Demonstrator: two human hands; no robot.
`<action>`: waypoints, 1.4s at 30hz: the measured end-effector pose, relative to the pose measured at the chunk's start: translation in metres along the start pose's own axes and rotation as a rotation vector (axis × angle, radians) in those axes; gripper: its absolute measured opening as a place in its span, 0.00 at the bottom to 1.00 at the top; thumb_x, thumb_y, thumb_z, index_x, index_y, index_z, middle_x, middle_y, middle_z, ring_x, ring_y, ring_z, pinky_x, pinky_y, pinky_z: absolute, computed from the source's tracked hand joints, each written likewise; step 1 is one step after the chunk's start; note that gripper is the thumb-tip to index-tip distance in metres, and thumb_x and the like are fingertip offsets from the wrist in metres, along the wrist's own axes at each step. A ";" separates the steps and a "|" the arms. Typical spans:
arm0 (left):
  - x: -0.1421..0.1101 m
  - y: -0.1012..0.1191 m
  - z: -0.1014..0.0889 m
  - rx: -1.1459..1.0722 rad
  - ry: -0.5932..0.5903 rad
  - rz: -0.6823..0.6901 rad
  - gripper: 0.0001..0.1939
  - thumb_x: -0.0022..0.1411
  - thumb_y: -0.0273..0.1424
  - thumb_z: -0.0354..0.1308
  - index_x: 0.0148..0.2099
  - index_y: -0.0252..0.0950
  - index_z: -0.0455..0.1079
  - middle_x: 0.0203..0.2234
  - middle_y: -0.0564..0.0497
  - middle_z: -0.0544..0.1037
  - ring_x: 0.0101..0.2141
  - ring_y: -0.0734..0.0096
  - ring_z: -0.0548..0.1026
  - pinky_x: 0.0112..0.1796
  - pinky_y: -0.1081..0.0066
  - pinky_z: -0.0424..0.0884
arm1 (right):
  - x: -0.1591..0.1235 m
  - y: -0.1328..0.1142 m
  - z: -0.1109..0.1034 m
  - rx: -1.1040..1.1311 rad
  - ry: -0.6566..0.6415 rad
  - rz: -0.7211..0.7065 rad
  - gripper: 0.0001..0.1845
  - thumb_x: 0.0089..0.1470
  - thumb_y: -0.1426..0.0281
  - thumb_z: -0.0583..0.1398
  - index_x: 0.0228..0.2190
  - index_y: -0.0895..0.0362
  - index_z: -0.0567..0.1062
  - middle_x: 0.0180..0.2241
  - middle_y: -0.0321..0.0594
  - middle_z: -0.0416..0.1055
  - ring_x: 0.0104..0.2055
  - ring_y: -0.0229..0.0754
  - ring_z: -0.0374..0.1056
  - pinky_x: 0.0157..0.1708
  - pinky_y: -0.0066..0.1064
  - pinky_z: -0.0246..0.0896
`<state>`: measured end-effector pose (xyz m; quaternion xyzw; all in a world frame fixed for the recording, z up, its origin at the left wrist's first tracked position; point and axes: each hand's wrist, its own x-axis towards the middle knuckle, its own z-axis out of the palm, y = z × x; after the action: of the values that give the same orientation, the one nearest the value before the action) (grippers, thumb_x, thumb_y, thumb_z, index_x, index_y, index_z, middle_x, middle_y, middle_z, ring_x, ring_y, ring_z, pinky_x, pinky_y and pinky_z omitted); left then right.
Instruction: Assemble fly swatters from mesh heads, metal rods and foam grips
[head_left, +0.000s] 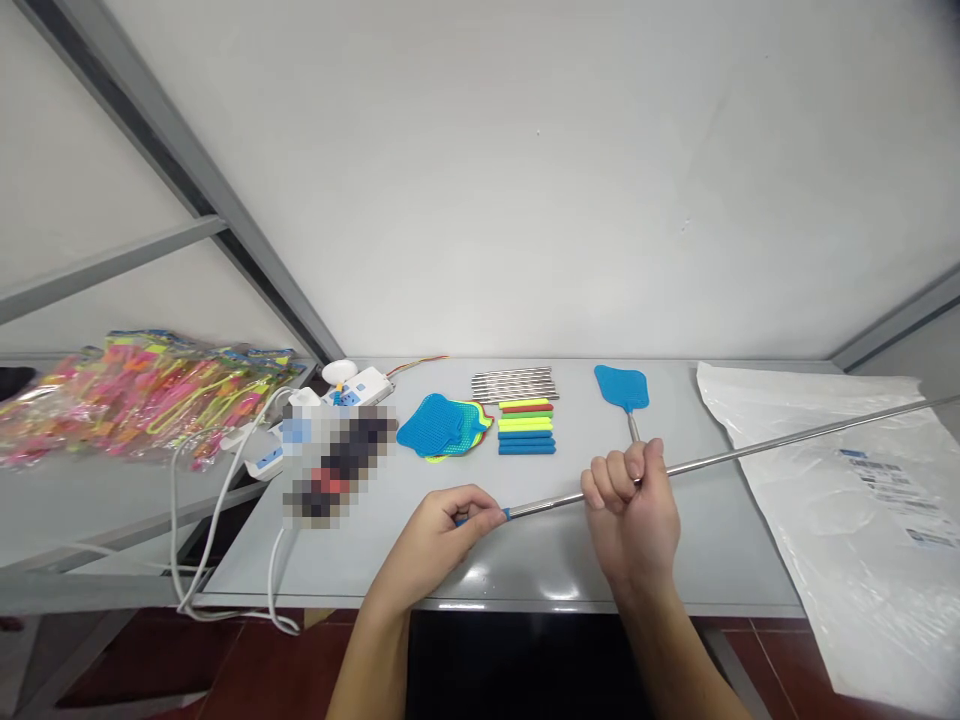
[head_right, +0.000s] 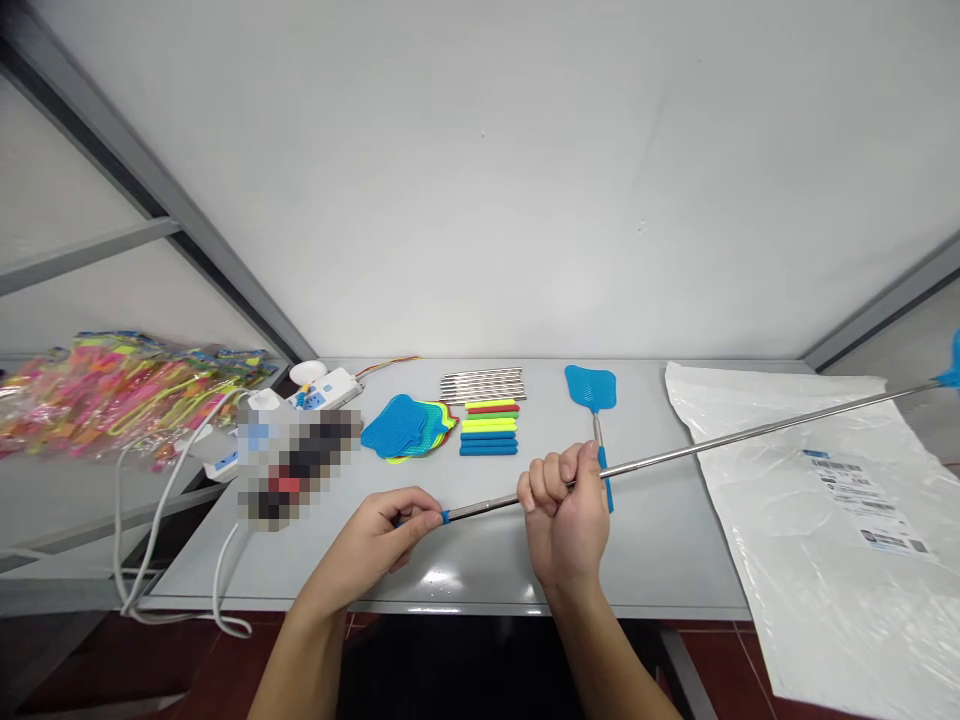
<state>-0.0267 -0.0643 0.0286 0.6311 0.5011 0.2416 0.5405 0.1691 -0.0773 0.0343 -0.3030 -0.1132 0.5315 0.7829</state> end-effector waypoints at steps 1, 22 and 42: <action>0.000 0.001 0.002 0.003 0.008 0.006 0.15 0.61 0.44 0.57 0.35 0.37 0.73 0.19 0.58 0.67 0.19 0.79 0.60 0.22 0.76 0.57 | -0.003 0.004 0.001 -0.007 -0.016 0.013 0.20 0.62 0.59 0.54 0.22 0.54 0.59 0.15 0.24 0.42 0.16 0.31 0.42 0.20 0.25 0.59; -0.012 -0.013 -0.033 0.220 0.104 -0.007 0.14 0.60 0.44 0.58 0.35 0.38 0.77 0.28 0.53 0.79 0.32 0.67 0.73 0.35 0.73 0.66 | 0.038 -0.034 -0.047 0.027 0.135 -0.122 0.17 0.64 0.64 0.51 0.23 0.55 0.63 0.14 0.23 0.44 0.15 0.30 0.46 0.32 0.28 0.66; -0.002 -0.011 -0.019 0.164 0.030 0.030 0.14 0.63 0.43 0.56 0.37 0.40 0.77 0.30 0.53 0.79 0.34 0.67 0.72 0.37 0.73 0.65 | 0.057 -0.054 -0.074 0.067 0.159 0.048 0.15 0.57 0.56 0.57 0.35 0.54 0.75 0.29 0.33 0.74 0.35 0.35 0.73 0.43 0.33 0.70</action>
<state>-0.0473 -0.0585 0.0249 0.6771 0.5177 0.2174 0.4756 0.2705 -0.0660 0.0002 -0.3208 -0.0255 0.5277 0.7861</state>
